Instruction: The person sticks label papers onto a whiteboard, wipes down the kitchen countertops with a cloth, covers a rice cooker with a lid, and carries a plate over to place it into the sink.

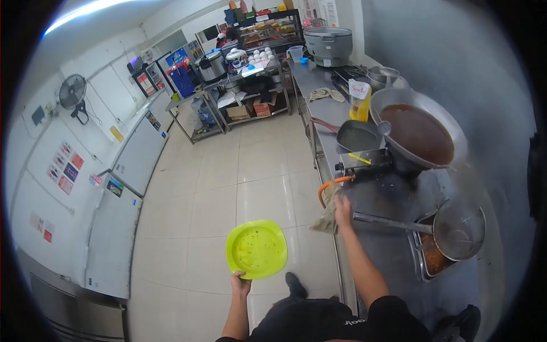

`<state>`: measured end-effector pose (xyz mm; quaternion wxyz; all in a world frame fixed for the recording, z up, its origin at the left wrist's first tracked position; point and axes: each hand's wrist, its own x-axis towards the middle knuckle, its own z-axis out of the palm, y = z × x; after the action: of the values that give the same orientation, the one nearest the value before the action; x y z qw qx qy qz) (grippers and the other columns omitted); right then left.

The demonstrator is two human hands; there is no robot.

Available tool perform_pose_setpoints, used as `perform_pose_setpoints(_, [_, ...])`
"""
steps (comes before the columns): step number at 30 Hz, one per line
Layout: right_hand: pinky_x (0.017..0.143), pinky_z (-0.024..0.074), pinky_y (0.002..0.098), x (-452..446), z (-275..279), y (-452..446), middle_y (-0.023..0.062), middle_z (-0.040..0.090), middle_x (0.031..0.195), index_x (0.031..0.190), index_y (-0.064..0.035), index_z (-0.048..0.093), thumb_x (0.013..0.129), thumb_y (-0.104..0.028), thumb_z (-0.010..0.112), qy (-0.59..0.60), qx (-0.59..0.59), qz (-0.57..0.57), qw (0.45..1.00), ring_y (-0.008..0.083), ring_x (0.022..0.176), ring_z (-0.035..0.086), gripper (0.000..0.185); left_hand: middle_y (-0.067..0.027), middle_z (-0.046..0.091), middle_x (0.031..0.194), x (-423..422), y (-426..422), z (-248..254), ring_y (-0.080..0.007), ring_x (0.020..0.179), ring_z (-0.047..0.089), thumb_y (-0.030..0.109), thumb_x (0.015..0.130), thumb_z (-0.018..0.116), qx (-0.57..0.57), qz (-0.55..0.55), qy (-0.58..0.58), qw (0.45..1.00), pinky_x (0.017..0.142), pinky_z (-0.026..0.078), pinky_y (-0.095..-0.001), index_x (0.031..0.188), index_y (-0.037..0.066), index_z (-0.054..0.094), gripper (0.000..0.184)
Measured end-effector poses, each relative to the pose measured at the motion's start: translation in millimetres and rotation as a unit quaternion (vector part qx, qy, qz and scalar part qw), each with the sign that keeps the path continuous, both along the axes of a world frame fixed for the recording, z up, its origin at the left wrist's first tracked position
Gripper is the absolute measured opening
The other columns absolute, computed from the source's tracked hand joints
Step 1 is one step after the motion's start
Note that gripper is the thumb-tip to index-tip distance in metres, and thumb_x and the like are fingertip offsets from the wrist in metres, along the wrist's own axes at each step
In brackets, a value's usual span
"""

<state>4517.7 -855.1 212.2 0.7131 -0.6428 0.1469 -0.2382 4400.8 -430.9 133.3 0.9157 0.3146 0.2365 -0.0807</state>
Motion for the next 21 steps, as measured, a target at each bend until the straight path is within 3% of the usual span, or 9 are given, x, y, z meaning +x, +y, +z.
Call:
perform_pose_setpoints(4, [0.081,0.0448,0.0283,42.5,-2.3,-65.7,0.0042,0.064,0.102,0.116,-0.0005,0.058,0.094,-0.021,0.050,0.002,-0.123,0.006,0.992,0.0123,0.092,0.057,0.031,-0.0133,0.056,0.120,44.8,12.2,-12.3,-0.0299,0.109,0.056,0.002,0.074,0.047,-0.028,0.016,-0.005,0.999,0.094,0.047,-0.0415,0.120,-0.001,0.048,0.047])
perform_pose_setpoints(6, [0.082,0.0457,0.0340,34.8,-0.1,-90.2,0.0135,0.066,0.104,0.114,0.0024,0.060,0.091,-0.021,0.052,0.097,-0.107,0.013,0.989,0.0205,0.094,0.061,0.034,-0.0133,0.056,0.121,67.5,14.5,-14.0,-0.0298,0.108,0.057,0.002,0.073,0.047,-0.052,0.000,-0.012,0.999,0.094,0.047,-0.0417,0.120,-0.001,0.048,0.047])
perform_pose_setpoints(8, [0.081,0.0459,0.0341,17.6,-2.4,-107.4,0.0152,0.067,0.101,0.112,0.0031,0.061,0.089,-0.021,0.053,0.176,-0.204,-0.035,0.962,0.0206,0.093,0.062,0.034,-0.0132,0.056,0.122,89.0,17.3,-14.5,-0.0296,0.109,0.056,0.001,0.073,0.048,-0.057,-0.015,-0.011,0.998,0.096,0.045,-0.0416,0.120,-0.002,0.048,0.048])
perform_pose_setpoints(10, [0.078,0.0452,0.0319,-5.2,-8.0,-117.3,0.0093,0.067,0.094,0.106,0.0039,0.062,0.089,-0.021,0.053,0.218,-0.211,-0.036,0.952,0.0159,0.088,0.060,0.031,-0.0129,0.057,0.122,112.8,18.8,-15.1,-0.0293,0.110,0.056,0.001,0.072,0.048,-0.058,-0.040,-0.009,0.997,0.098,0.044,-0.0411,0.121,-0.002,0.048,0.049])
perform_pose_setpoints(15, [0.079,0.0457,0.0343,-73.9,29.7,-101.0,0.0134,0.067,0.095,0.107,0.0044,0.062,0.087,-0.021,0.055,0.423,-0.200,0.015,0.884,0.0190,0.089,0.061,0.033,-0.0125,0.058,0.120,166.3,9.8,-22.3,-0.0281,0.112,0.054,0.001,0.072,0.049,-0.058,-0.137,0.002,0.989,0.101,0.039,-0.0392,0.122,-0.003,0.049,0.050])
perform_pose_setpoints(18, [0.079,0.0458,0.0347,-130.4,15.2,-105.0,0.0114,0.067,0.094,0.107,0.0040,0.063,0.087,-0.021,0.055,0.479,-0.094,0.003,0.873,0.0183,0.089,0.060,0.033,-0.0125,0.058,0.120,195.0,-6.8,-34.8,-0.0273,0.112,0.053,0.001,0.072,0.049,-0.074,-0.199,-0.007,0.977,0.101,0.039,-0.0387,0.120,-0.004,0.050,0.048])
perform_pose_setpoints(21, [0.079,0.0459,0.0346,-190.9,-11.5,-129.0,0.0107,0.067,0.096,0.108,0.0029,0.064,0.088,-0.021,0.056,0.502,-0.101,-0.003,0.859,0.0186,0.088,0.060,0.032,-0.0119,0.058,0.119,217.1,-39.2,-42.4,-0.0270,0.110,0.054,0.001,0.072,0.050,-0.074,-0.240,0.001,0.968,0.100,0.040,-0.0383,0.118,-0.004,0.051,0.046])
